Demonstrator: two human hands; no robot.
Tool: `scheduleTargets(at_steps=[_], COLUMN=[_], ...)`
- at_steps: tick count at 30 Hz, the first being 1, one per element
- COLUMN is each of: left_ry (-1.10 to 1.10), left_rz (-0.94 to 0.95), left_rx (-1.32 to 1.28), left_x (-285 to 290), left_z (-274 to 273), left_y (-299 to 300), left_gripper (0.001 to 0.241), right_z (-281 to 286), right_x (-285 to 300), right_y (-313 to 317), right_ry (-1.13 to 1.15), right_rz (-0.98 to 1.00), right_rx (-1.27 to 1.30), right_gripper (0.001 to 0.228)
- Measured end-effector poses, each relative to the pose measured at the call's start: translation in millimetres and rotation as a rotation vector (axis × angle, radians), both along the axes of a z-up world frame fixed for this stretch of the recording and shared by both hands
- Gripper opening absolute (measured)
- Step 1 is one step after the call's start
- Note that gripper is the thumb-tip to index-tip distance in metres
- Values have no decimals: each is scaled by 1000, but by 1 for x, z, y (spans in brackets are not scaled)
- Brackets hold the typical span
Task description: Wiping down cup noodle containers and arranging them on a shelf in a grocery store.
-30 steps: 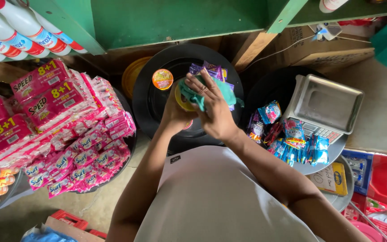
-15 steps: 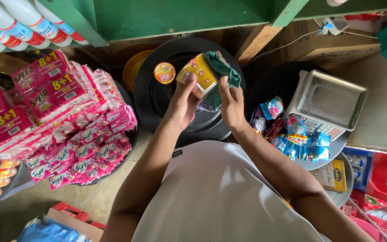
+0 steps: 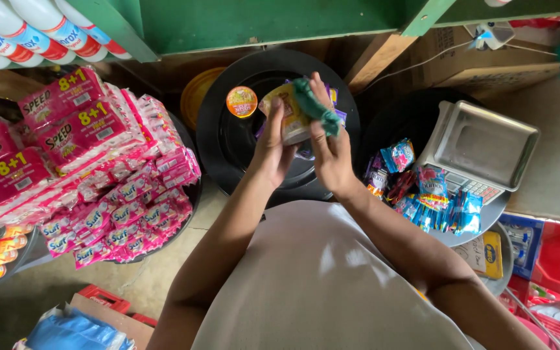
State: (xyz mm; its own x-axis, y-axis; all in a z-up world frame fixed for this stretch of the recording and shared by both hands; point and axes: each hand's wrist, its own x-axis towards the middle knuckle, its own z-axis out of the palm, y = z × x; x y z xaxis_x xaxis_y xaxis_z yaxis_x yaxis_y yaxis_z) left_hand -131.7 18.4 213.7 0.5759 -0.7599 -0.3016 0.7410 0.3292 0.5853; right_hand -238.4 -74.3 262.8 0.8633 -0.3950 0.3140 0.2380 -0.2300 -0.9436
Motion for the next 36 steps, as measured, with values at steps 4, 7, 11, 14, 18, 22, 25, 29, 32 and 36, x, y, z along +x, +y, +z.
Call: scheduleTargets(at_steps=[4,7,11,14,18,22,25,29,32,36], left_ry=[-30,-93,101,78,-17,129,96,170,73,123], left_rz=[118,58,-17,-21,-74,-73,-113,-32,-153,-88], left_rx=[-160,-126,-55,-16,-2,11,73,-23,-72,-44], left_x=[19,22,5,1,18,20,10,13,24,21], left_z=[-23,-14,-2,-21,-31,-37,-21,-57,-31,-36], left_y=[2,14,13,9,23,30,26,29,34,34], left_gripper=[64,65,68,67,72,78,71,63,70,68], right_z=[21,11,11,21,25,-12,-11,10,8,-8], right_x=[2,-5,4,8,5,-6,5,11,6,6], right_y=[2,-12,-13,-1,5,0,-2,10,12,7], right_ry=[1,6,3,43,37,26,20,61,83,18], right_rz=[25,126,82,23,199,221,88,76,191,185], right_rx=[-399,-458,-231,-208,-501,-248,-39,-244,-451,-303], right_gripper=[50,45,43,42,45,47,48,48,51,50])
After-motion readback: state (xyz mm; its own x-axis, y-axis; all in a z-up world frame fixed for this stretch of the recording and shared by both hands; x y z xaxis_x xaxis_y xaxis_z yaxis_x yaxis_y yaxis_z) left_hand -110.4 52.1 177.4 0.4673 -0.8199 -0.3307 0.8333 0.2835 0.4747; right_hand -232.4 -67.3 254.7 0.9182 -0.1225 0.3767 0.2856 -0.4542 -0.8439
